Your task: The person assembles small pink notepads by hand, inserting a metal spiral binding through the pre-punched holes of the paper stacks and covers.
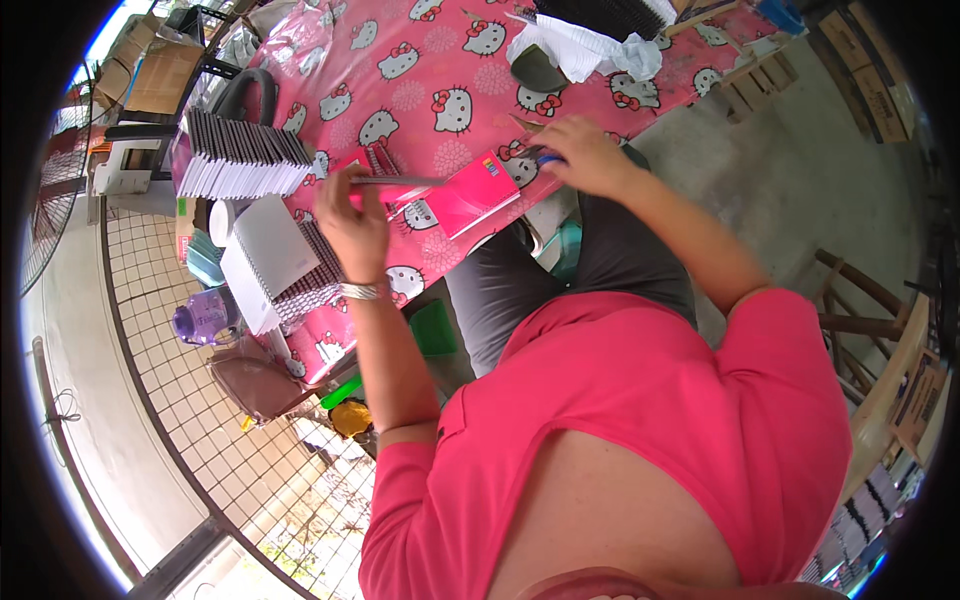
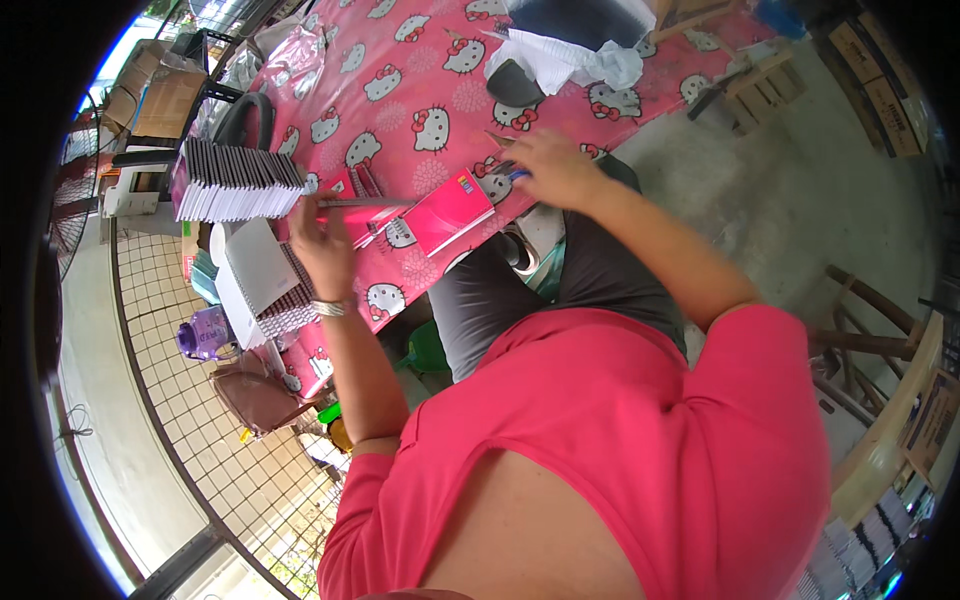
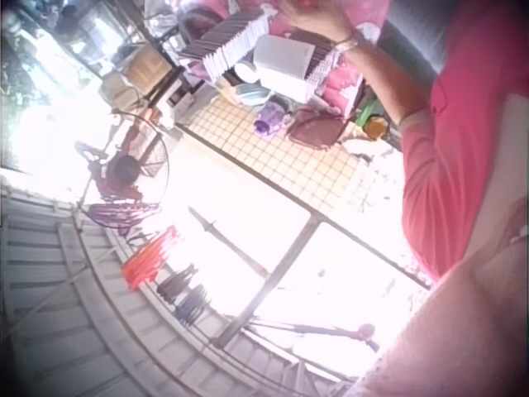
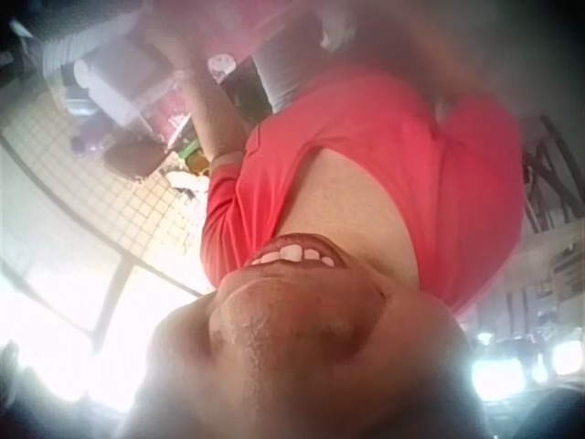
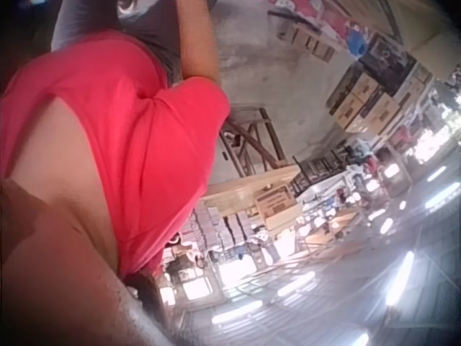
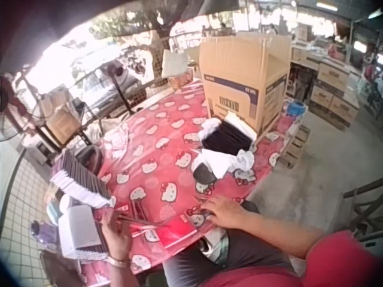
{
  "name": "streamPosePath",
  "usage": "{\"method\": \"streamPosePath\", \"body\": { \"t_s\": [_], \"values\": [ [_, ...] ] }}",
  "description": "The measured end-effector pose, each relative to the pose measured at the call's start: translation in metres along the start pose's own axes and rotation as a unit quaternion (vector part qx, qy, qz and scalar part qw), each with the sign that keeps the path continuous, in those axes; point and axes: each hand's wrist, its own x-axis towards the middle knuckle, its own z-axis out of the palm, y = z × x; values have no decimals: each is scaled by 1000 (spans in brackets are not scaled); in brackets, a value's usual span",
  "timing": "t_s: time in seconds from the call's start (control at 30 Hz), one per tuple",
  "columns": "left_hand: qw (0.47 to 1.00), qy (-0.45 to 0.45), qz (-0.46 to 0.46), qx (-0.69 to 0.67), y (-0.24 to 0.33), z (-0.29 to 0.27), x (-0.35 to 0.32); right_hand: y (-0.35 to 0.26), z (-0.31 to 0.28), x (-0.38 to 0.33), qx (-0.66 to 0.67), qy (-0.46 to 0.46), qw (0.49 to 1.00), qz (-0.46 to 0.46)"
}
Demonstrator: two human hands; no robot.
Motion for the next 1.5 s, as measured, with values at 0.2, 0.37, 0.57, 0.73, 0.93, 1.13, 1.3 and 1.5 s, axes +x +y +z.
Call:
{"method": "streamPosePath", "body": {
  "t_s": [0.2,0.37,0.57,0.73,0.93,1.13,1.3,1.5],
  "values": [
    [955,-104,-46,274,-99,41,30,32,-31,41,-127,111,982,-87],
    [991,-108,54,51,-60,87,6,106,-87,100,-234,290,925,81],
    [934,-323,104,111,24,103,-69,135,-63,128,-213,125,948,201],
    [936,-286,171,115,23,113,-76,171,-66,137,-233,139,949,163],
    [930,-335,117,94,28,76,-49,142,-58,149,-160,185,948,202],
    [967,-191,123,112,27,101,-48,144,-66,155,-130,227,927,267],
    [981,-116,125,91,37,121,-53,158,-104,157,-148,240,944,168],
    [983,-133,92,84,28,104,-65,24,-85,125,85,61,992,65]
  ]
}}
